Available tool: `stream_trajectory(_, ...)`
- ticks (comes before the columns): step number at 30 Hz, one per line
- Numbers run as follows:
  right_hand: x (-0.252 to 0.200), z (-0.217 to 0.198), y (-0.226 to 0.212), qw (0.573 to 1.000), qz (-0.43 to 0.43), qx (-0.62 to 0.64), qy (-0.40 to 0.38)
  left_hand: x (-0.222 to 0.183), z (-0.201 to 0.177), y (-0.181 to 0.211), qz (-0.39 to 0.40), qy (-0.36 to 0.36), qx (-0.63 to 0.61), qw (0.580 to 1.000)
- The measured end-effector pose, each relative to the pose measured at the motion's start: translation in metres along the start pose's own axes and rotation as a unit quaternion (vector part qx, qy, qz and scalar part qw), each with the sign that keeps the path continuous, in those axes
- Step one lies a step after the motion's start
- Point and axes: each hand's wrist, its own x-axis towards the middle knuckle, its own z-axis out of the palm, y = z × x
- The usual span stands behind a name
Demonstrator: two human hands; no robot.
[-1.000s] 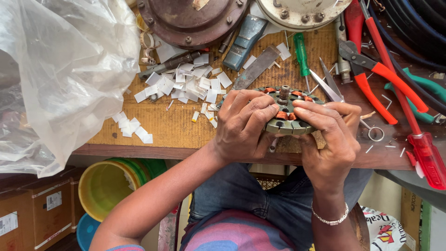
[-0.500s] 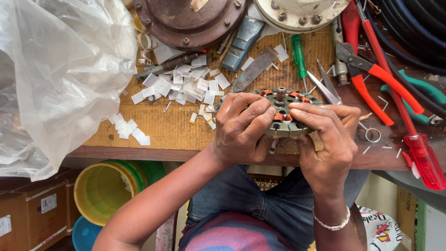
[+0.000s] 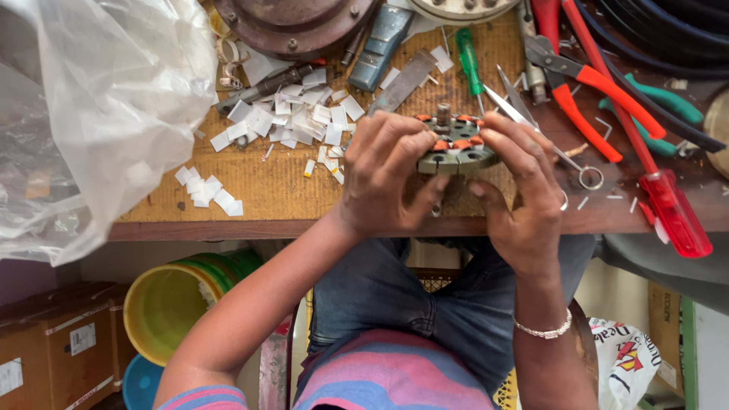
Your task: The person works on a circular electrical component, likely a motor stator, using a screwdriver to adjust copper windings and scissors to cut small white insulating pieces. They repeatedly insert the cut pieces into slots on the component and use the screwdriver to press them into place.
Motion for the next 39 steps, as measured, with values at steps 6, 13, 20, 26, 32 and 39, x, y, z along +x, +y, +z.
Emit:
stream_trajectory(6,-0.013,0.003,-0.005,1.000,0.023,0.001,0.008,0.002,-0.002,0.004,0.011,-0.002,0.014,1.000)
stream_trajectory(13,-0.017,0.014,-0.008,0.999,0.037,0.013,0.017,0.008,-0.006,0.014,-0.018,-0.017,-0.019,1.000)
stream_trajectory(20,-0.015,0.010,-0.012,0.998,0.058,0.015,-0.004,0.011,-0.002,0.016,-0.036,-0.031,-0.007,0.999)
stream_trajectory(26,0.021,-0.030,-0.011,0.983,0.174,0.051,-0.018,0.010,-0.009,0.007,-0.007,-0.042,-0.009,0.999)
stream_trajectory(32,0.095,-0.014,0.040,0.983,0.113,-0.115,-0.088,0.001,-0.010,0.001,0.006,-0.011,-0.038,0.999)
stream_trajectory(39,0.115,0.014,0.056,0.941,0.153,-0.253,-0.166,0.004,-0.013,-0.001,0.005,-0.023,-0.048,0.999)
